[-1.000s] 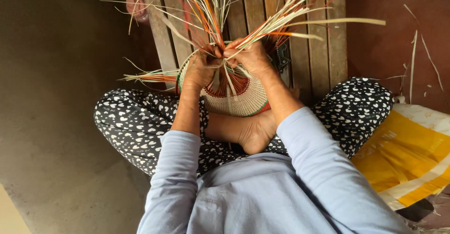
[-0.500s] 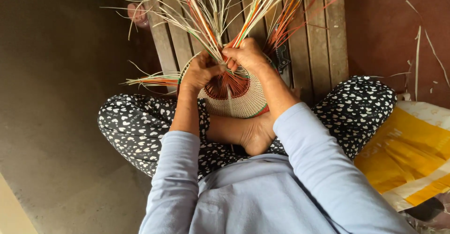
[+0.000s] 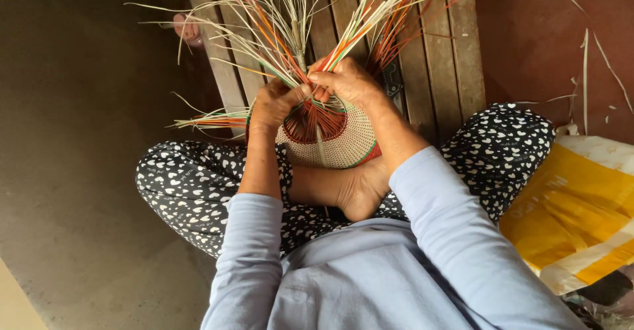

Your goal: Weaving dried plant fibers into a circular pattern to create a traditional fan or basket

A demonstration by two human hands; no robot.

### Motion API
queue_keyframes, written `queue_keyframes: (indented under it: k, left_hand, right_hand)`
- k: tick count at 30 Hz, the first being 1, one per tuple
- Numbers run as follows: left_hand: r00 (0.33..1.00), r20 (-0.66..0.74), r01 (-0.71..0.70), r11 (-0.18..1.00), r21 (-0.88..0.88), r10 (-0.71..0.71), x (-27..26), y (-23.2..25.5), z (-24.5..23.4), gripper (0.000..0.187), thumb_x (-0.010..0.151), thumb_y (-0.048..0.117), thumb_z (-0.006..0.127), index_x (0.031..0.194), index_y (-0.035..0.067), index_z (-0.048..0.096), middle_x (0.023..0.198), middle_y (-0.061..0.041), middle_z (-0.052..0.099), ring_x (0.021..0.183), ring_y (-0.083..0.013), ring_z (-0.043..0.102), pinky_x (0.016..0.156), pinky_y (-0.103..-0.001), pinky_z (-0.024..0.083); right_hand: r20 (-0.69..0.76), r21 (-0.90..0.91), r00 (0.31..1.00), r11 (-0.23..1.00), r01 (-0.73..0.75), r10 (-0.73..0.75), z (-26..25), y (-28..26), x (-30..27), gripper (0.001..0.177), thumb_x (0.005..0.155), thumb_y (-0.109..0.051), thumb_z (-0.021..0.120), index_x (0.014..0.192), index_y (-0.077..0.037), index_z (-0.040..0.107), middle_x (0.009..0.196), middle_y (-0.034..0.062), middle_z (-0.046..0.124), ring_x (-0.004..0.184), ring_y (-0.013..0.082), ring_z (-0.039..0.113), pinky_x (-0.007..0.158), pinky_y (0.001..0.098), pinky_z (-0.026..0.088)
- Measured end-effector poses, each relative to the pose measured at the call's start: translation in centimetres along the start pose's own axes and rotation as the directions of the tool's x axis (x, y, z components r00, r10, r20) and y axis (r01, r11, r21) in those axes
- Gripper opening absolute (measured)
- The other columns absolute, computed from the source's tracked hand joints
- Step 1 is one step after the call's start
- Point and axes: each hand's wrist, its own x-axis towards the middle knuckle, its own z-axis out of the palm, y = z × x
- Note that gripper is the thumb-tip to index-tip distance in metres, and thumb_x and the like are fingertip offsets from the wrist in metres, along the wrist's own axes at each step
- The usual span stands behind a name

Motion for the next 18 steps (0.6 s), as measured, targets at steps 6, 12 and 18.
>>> queue_keyframes:
  k: [6,12,18]
  left_hand:
    - [1.0,-0.019,0.027,0.995,0.1,-0.025,-1.0,1.5,1.3,0.041,0.065,0.019,0.099,0.093,0.0,0.075,0.079,-0.012,0.073,0.074,-0.0188,0.068,0.07,-0.031,0.056]
    - [0.997,-0.056,0.041,0.995,-0.095,-0.047,-1.3,2.2,1.8,0.04,0.069,0.022,0.099,0.095,0.003,0.075,0.083,-0.011,0.074,0.076,-0.0182,0.068,0.07,-0.03,0.056]
    - [1.0,-0.014,-0.008,0.999,-0.046,0.008,-0.4,1.7,3.0,0.033,0.066,0.018,0.099,0.086,0.004,0.077,0.077,-0.007,0.074,0.072,-0.0162,0.067,0.071,-0.028,0.057]
  right_hand:
    - [0.005,-0.019,1.0,1.0,0.021,-0.021,-0.4,-0.1,0.0,0.028,0.09,-0.015,0.079,0.11,0.001,0.068,0.083,0.0222,0.073,0.065,0.0257,0.076,0.056,0.0319,0.066]
    - [0.015,-0.02,1.0,1.0,0.016,-0.016,-0.3,-0.3,0.1,0.023,0.091,-0.013,0.077,0.108,-0.001,0.068,0.083,0.0224,0.074,0.066,0.0241,0.076,0.057,0.0297,0.065]
    - [0.02,-0.084,1.0,0.996,-0.015,0.017,-0.2,-1.3,0.4,0.02,0.091,-0.011,0.076,0.106,0.0,0.068,0.08,0.0217,0.073,0.066,0.0241,0.076,0.058,0.0298,0.065]
